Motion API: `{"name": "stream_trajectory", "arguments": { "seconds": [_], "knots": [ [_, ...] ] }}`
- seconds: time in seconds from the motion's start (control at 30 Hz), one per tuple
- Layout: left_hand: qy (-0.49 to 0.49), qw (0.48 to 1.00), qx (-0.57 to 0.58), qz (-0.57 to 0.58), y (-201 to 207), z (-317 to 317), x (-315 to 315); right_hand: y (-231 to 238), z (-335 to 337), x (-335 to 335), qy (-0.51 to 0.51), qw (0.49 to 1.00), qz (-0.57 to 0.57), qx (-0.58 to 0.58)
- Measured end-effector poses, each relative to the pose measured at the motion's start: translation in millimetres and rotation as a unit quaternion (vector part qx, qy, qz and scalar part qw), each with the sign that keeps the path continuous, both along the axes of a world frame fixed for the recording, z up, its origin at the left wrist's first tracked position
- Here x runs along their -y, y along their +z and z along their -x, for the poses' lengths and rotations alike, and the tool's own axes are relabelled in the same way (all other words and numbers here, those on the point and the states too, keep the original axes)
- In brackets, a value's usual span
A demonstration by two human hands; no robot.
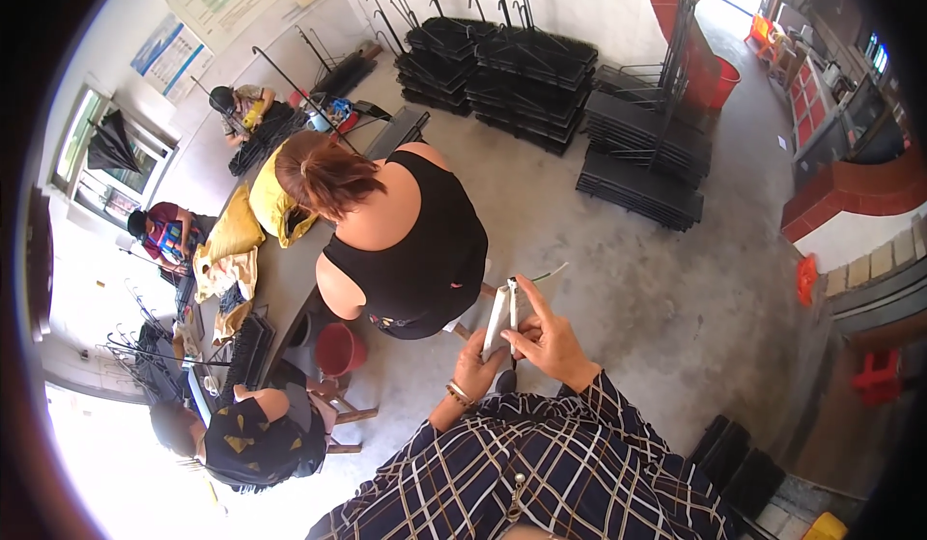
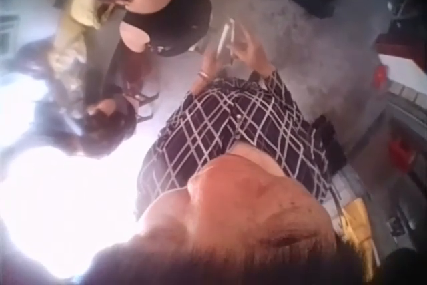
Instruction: Taking inventory of metal components in a fabrication shop using a notebook and calculator.
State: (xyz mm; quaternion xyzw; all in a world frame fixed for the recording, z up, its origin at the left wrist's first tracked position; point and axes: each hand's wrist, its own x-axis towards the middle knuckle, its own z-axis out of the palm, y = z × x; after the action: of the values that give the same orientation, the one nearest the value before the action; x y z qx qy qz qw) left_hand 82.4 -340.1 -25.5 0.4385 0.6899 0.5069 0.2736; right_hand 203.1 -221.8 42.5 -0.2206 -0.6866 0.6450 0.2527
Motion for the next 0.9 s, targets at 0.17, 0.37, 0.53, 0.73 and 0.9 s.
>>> {"name": "stream_trajectory", "arguments": {
  "seconds": [0.17,0.37,0.53,0.73,0.9],
  "knots": [
    [-0.018,1.0,0.002,0.0,4.7,-1.1,-1.8,0.2,-0.8,3.5,-0.008,1.0,-0.003,0.01],
    [-0.009,0.999,0.045,0.009,-1.4,-0.2,3.1,8.7,5.4,9.6,-0.011,1.0,-0.009,0.021],
    [-0.016,0.977,0.21,0.021,-0.1,6.2,-0.3,18.4,10.6,6.0,-0.023,0.999,-0.038,0.017],
    [0.024,0.896,0.442,-0.006,28.6,10.8,-8.2,31.5,10.4,-10.3,-0.131,0.989,-0.061,0.026],
    [0.058,0.854,0.517,-0.024,40.5,13.3,-7.8,9.6,-29.3,-40.5,-0.231,0.973,0.015,-0.012]
  ]
}}
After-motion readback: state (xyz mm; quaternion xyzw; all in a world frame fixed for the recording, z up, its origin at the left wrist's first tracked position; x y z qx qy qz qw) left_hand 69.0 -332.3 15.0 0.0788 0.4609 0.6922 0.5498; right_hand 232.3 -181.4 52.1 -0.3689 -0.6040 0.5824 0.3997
